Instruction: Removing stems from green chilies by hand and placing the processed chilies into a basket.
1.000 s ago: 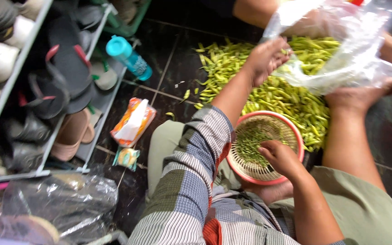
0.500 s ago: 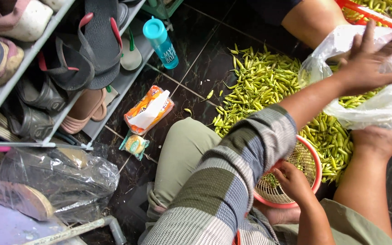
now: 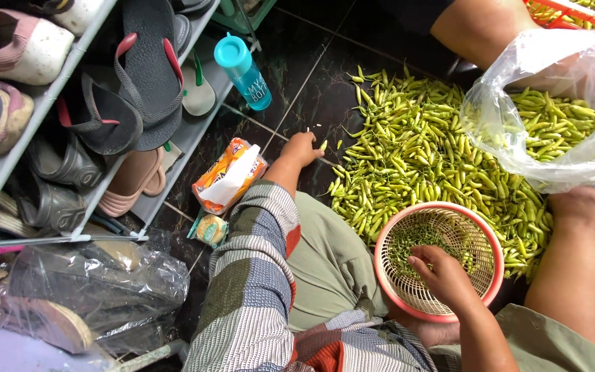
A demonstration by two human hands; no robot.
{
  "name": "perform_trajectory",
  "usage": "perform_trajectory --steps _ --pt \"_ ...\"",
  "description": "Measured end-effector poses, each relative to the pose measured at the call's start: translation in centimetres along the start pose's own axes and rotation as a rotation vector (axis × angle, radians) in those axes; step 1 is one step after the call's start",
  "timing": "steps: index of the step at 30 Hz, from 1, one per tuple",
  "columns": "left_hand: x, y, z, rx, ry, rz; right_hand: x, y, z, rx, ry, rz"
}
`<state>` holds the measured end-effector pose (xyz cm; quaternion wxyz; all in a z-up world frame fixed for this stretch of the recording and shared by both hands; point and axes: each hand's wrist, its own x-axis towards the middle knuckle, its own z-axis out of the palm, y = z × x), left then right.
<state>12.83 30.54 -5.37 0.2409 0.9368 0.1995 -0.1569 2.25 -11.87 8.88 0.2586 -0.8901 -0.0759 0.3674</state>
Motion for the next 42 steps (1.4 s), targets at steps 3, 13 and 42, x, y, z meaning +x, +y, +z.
perform_trajectory --steps 3,13,42 --pt "-0.3 1.4 0.2 0.070 -0.009 0.073 0.3 0.2 0.9 0.056 0.007 -0.033" --pt "-1.2 0.0 -2.4 -0.260 0.084 -0.005 2.4 -1.5 -1.8 0.315 0.045 -0.103" --pt "-7.7 6.9 -3.8 -1.947 -0.506 -0.152 17.4 -6.6 -5.7 0.901 0.432 -0.142"
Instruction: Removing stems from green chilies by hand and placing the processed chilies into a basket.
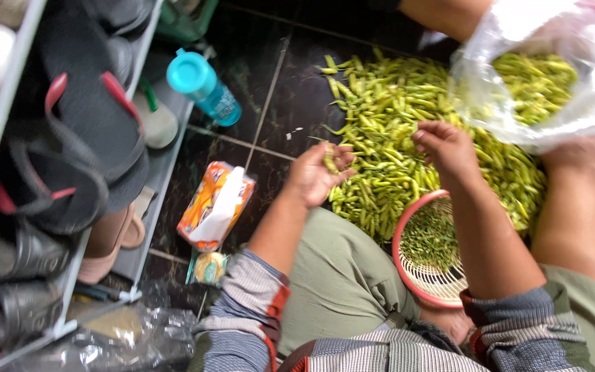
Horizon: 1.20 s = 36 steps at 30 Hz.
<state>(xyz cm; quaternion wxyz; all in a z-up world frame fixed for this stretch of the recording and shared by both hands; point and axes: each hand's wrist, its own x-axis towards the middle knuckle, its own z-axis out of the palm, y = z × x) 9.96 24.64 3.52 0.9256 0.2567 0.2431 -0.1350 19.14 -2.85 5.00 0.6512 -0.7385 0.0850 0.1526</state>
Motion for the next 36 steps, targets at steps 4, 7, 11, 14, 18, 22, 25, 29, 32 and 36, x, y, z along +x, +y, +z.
perform_trajectory --steps 4,7,11,14,18,22,25,29,32,36 --pt "1.4 -7.4 4.5 0.045 -0.108 -0.215 -7.5 -2.1 -0.8 0.030 -0.022 -0.030" --pt "1.2 -12.5 6.0 0.051 -0.079 -0.356 -13.0 -3.6 -1.9 -0.036 -0.073 0.021" --pt "-1.8 -17.2 6.8 0.221 -0.047 -0.392 -16.1 -0.7 -5.7 -0.131 -0.009 -0.012" --pt "-4.4 -19.6 6.6 0.419 -0.028 -0.302 -17.4 1.5 -7.4 -0.181 -0.007 0.016" --pt "-5.7 -21.0 7.0 0.629 -0.100 -0.172 -18.1 6.1 -9.7 0.036 -0.053 0.124" --pt "-5.4 -22.5 6.2 0.769 -0.180 -0.105 -18.7 9.4 -11.2 0.144 -0.046 0.174" --pt "-5.8 -22.6 6.8 0.965 -0.231 -0.011 -19.0 10.8 -12.0 0.300 -0.055 0.277" --pt "-4.6 -22.7 7.6 0.874 -0.288 -0.152 -18.7 10.4 -13.4 0.515 -0.110 0.450" --pt "-3.4 -21.9 10.1 0.811 -0.282 -0.244 -17.3 11.6 -13.9 0.488 -0.066 0.387" --pt "-1.5 -20.8 14.4 0.811 -0.282 -0.303 -16.4 12.7 -15.3 0.178 0.224 0.058"
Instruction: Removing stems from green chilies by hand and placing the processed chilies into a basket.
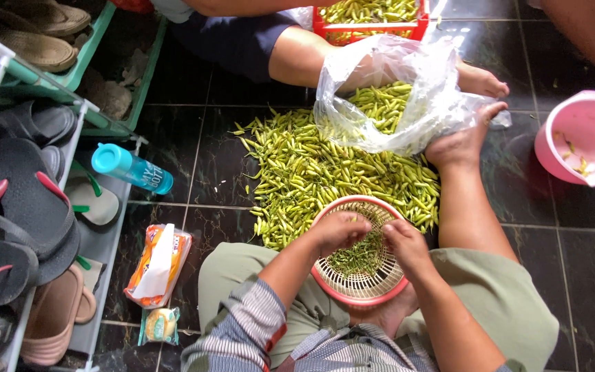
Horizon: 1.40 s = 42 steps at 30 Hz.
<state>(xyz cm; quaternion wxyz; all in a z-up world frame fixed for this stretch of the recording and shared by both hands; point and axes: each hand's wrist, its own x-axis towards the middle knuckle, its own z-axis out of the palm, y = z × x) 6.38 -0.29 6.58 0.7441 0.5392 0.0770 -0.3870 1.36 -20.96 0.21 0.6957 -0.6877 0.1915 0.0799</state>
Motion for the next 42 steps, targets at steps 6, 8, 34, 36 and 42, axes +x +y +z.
perform_trajectory --steps 6,8,34,36,42 --pt "13.4 8.7 1.2 -0.361 0.158 0.245 -0.1 -1.3 -1.1 -0.478 -0.042 -0.126" --pt "12.9 15.8 3.8 -0.322 0.160 0.272 -1.2 -4.0 -0.1 -0.478 -0.094 -0.123" --pt "16.0 14.0 -19.5 0.859 1.046 -0.039 -1.2 -6.1 2.7 -0.645 -0.238 0.111" --pt "13.4 15.5 -18.1 0.542 0.895 0.042 -0.9 -6.2 2.4 -0.638 -0.213 0.041" --pt "8.0 12.2 -14.4 -0.143 0.347 0.218 -0.9 -6.0 1.3 -0.430 -0.188 0.022"
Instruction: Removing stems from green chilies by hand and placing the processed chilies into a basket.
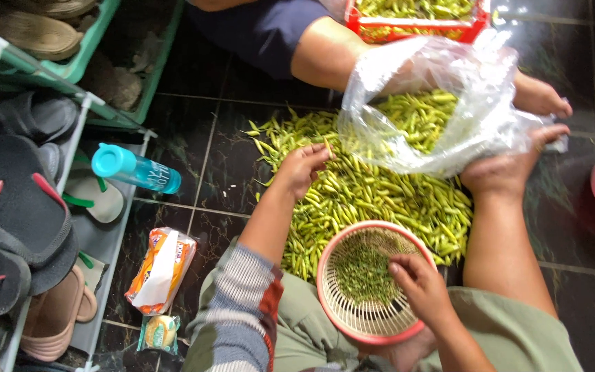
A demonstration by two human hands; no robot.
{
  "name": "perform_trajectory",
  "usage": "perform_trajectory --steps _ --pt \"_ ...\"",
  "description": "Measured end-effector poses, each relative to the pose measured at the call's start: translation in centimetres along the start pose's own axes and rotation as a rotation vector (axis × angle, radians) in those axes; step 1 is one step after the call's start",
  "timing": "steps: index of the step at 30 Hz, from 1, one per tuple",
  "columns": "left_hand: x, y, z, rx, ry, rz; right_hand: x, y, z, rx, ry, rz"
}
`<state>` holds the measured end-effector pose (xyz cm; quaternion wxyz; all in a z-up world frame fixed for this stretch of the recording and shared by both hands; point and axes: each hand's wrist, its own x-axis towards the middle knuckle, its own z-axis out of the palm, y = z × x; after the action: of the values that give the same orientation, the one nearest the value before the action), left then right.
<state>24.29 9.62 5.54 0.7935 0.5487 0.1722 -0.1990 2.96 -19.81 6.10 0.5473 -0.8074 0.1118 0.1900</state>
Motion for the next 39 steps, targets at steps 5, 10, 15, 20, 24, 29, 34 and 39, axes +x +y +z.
perform_trajectory --steps 5,10,15,20,24,29,34,39 --pt "-9.7 -6.3 6.3 -0.108 -0.089 -0.159 -1.1 -1.0 0.1 0.281 0.051 -0.086" --pt "-15.1 -13.4 9.1 -0.108 -0.048 -0.195 -0.6 1.5 1.3 0.277 0.077 -0.194" --pt "-17.1 -15.0 9.9 -0.059 0.049 -0.095 -1.1 2.1 1.6 0.178 0.089 -0.165" --pt "-17.5 -16.3 9.5 0.368 0.071 0.412 -0.3 4.8 2.1 0.037 0.077 -0.088" --pt "-18.3 -14.3 9.0 0.595 0.050 0.685 -0.1 4.9 2.4 -0.058 0.111 -0.028" --pt "-15.8 -11.4 6.0 0.286 0.168 0.405 -0.7 2.6 2.3 -0.262 0.046 0.004" --pt "-8.3 -10.2 -1.7 0.242 0.361 0.279 -0.9 1.5 2.7 -0.230 0.044 -0.065" --pt "-5.0 -13.2 -4.8 0.885 0.484 0.232 -1.2 1.3 2.9 -0.340 0.011 -0.140"
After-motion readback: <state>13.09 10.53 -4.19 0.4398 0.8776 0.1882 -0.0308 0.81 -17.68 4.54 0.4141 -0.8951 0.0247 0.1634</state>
